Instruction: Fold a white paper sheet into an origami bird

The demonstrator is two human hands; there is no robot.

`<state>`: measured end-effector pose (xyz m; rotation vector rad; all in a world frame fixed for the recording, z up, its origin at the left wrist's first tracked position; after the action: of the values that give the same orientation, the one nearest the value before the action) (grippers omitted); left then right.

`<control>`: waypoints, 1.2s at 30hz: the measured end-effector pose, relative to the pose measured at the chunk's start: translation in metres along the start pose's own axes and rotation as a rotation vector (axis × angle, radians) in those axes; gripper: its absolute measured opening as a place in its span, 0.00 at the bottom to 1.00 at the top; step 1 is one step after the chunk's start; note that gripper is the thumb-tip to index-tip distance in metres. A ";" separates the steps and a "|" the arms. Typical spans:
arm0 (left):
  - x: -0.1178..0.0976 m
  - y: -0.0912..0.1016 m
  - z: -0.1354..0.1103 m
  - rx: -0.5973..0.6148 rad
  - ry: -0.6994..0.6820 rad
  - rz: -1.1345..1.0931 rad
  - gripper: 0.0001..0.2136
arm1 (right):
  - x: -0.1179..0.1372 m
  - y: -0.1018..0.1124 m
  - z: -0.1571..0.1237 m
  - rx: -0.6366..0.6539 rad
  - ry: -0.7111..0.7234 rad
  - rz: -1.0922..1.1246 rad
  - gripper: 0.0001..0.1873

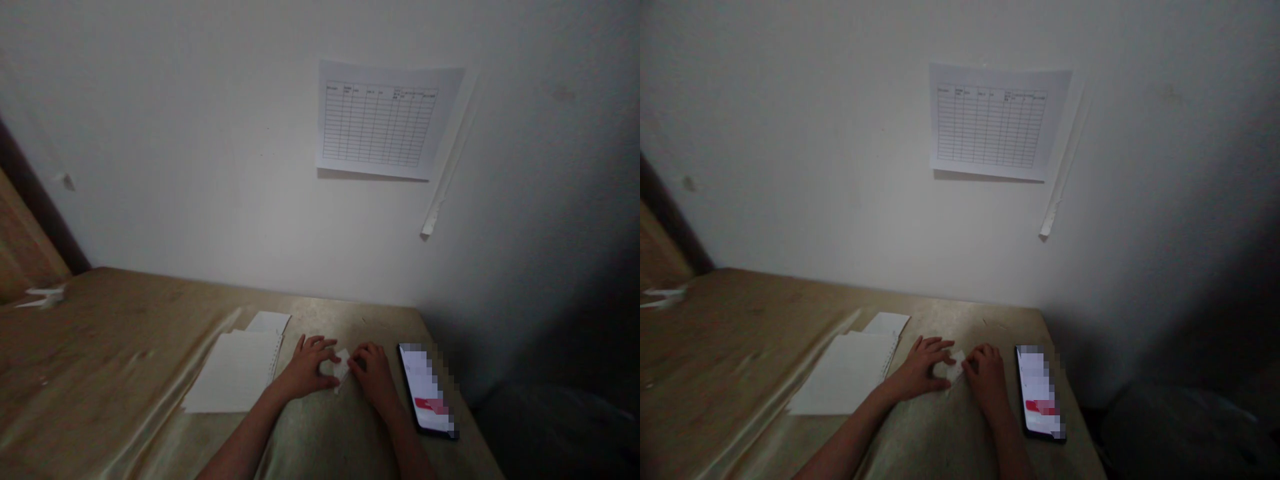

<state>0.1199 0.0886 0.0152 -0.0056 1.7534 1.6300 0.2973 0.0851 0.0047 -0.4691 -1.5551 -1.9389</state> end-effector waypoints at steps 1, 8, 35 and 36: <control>0.000 0.000 0.000 0.002 0.003 0.000 0.19 | -0.001 0.000 0.000 0.000 -0.001 0.002 0.07; -0.009 0.000 -0.004 -0.042 0.015 0.025 0.22 | -0.004 -0.002 0.002 0.010 -0.006 0.007 0.06; -0.001 -0.006 0.000 -0.018 0.000 0.049 0.24 | 0.004 -0.002 -0.006 -0.050 0.018 -0.078 0.07; -0.001 -0.006 0.000 -0.019 -0.001 0.049 0.25 | 0.004 -0.002 -0.006 -0.052 0.020 -0.076 0.07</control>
<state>0.1234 0.0872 0.0108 0.0294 1.7503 1.6811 0.2936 0.0782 0.0039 -0.4160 -1.5338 -2.0397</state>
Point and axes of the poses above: each hand's wrist, its own z-axis towards the middle knuckle, its own y-axis out of the back of the hand, x = y × z, the point moved 6 cm from there along z, towards the middle knuckle, and after that the axes turned 1 degree about -y, right-handed, at the moved point
